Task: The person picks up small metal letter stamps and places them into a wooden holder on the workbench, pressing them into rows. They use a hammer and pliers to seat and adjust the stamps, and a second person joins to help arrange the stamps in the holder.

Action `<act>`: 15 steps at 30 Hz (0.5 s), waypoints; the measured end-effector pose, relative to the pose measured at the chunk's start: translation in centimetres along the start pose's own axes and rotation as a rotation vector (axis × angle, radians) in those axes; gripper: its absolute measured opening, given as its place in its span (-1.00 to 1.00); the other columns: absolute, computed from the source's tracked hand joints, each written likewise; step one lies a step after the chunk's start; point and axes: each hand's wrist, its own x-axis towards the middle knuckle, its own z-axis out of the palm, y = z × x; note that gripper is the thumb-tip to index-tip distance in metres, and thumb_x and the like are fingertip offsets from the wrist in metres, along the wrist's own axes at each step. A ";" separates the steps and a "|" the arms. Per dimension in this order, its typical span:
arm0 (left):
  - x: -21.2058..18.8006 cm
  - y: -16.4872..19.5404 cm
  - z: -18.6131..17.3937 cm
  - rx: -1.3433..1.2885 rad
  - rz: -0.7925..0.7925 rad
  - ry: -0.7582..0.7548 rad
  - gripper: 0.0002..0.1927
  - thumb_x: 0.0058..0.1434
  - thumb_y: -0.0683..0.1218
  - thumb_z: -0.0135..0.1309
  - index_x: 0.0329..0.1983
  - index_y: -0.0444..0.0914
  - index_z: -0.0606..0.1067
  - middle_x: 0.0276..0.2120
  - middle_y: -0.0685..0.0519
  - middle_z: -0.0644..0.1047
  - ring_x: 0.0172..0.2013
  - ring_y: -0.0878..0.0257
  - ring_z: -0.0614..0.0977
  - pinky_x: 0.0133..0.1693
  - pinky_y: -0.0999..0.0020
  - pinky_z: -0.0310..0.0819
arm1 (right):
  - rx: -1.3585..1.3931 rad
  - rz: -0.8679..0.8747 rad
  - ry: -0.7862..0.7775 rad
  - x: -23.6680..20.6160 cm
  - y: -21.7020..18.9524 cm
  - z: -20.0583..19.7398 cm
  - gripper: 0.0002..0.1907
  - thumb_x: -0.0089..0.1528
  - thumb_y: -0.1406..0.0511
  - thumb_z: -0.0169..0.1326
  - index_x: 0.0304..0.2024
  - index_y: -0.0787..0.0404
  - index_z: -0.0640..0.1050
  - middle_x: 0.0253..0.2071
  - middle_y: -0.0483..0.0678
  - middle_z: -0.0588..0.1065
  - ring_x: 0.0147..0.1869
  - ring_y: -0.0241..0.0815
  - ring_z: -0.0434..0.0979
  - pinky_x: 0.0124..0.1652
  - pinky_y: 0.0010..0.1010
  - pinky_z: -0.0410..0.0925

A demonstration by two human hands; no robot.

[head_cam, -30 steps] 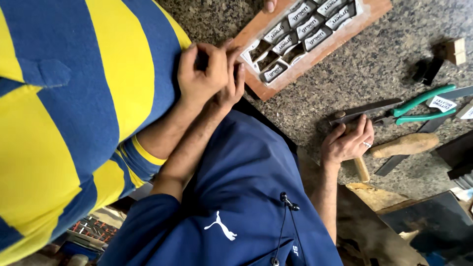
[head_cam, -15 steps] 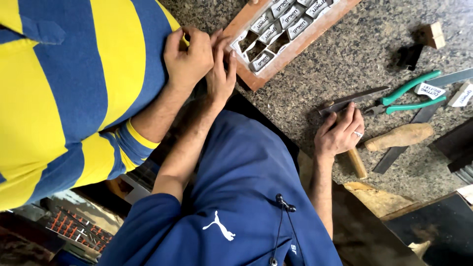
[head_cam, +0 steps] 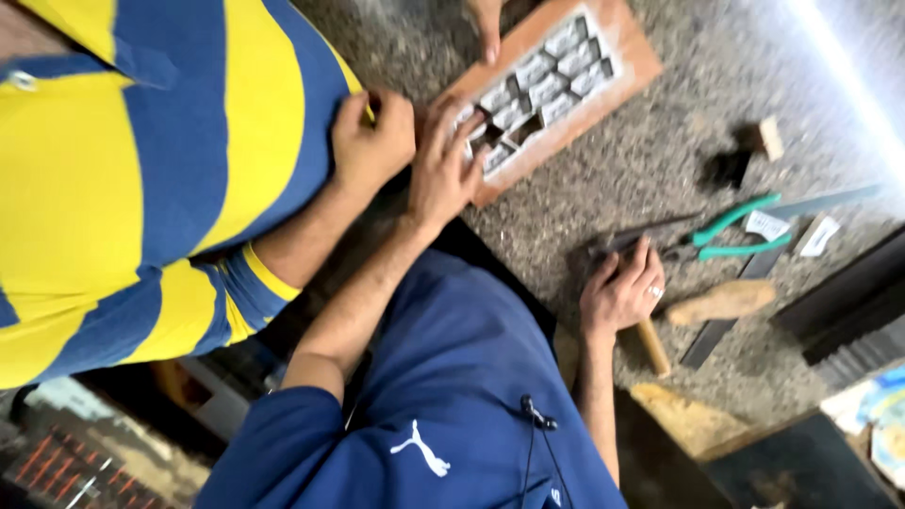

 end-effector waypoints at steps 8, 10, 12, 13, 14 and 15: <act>1.7 1.5 0.9 -0.008 0.004 -0.093 -0.25 0.18 0.10 0.30 0.35 -0.27 0.31 0.38 -0.19 0.21 0.41 -0.20 0.17 0.39 -0.24 -0.03 | 0.051 0.006 -0.020 0.2 -0.5 -0.5 -0.58 0.49 0.23 -0.01 0.31 0.34 0.44 0.19 0.23 0.46 0.23 0.28 0.42 0.18 0.00 0.31; 2.1 1.8 0.7 -0.068 -0.019 -0.066 -0.29 0.25 0.10 0.29 0.35 -0.26 0.31 0.38 -0.16 0.23 0.43 -0.16 0.18 0.42 -0.21 -0.02 | 0.075 0.019 -0.013 0.2 -0.5 -0.6 -0.60 0.48 0.23 -0.02 0.29 0.33 0.45 0.18 0.22 0.46 0.24 0.27 0.43 0.18 -0.01 0.31; 2.5 1.1 0.3 -0.040 -0.007 0.003 -0.27 0.17 0.09 0.30 0.31 -0.26 0.31 0.32 -0.15 0.28 0.37 -0.13 0.25 0.37 -0.17 0.08 | 0.101 0.041 -0.022 0.3 -0.6 -0.7 -0.60 0.48 0.24 -0.03 0.29 0.33 0.45 0.18 0.23 0.46 0.24 0.28 0.42 0.17 -0.01 0.30; 2.7 0.2 -0.1 -0.015 0.004 0.038 -0.27 0.14 0.09 0.30 0.30 -0.26 0.31 0.29 -0.15 0.31 0.34 -0.11 0.29 0.34 -0.16 0.14 | 0.124 0.055 -0.024 0.4 -0.7 -0.6 -0.61 0.47 0.25 -0.03 0.28 0.32 0.46 0.18 0.24 0.46 0.24 0.29 0.42 0.16 -0.01 0.30; 2.8 -1.2 -0.7 0.245 0.142 0.034 -0.35 0.20 0.08 0.27 0.27 -0.27 0.36 0.21 -0.16 0.37 0.20 -0.06 0.36 0.21 -0.05 0.25 | 0.115 0.046 -0.017 0.5 -0.8 -0.6 -0.62 0.47 0.25 -0.03 0.28 0.32 0.46 0.16 0.23 0.47 0.23 0.28 0.42 0.17 0.00 0.29; 2.8 -3.3 -1.5 0.508 0.275 0.027 -0.43 0.27 0.07 0.24 0.24 -0.28 0.40 0.13 -0.16 0.43 0.06 0.01 0.43 0.08 0.05 0.36 | 0.107 0.035 -0.013 0.5 -1.0 -0.6 -0.62 0.48 0.25 -0.03 0.28 0.31 0.47 0.15 0.22 0.47 0.22 0.27 0.43 0.18 0.01 0.29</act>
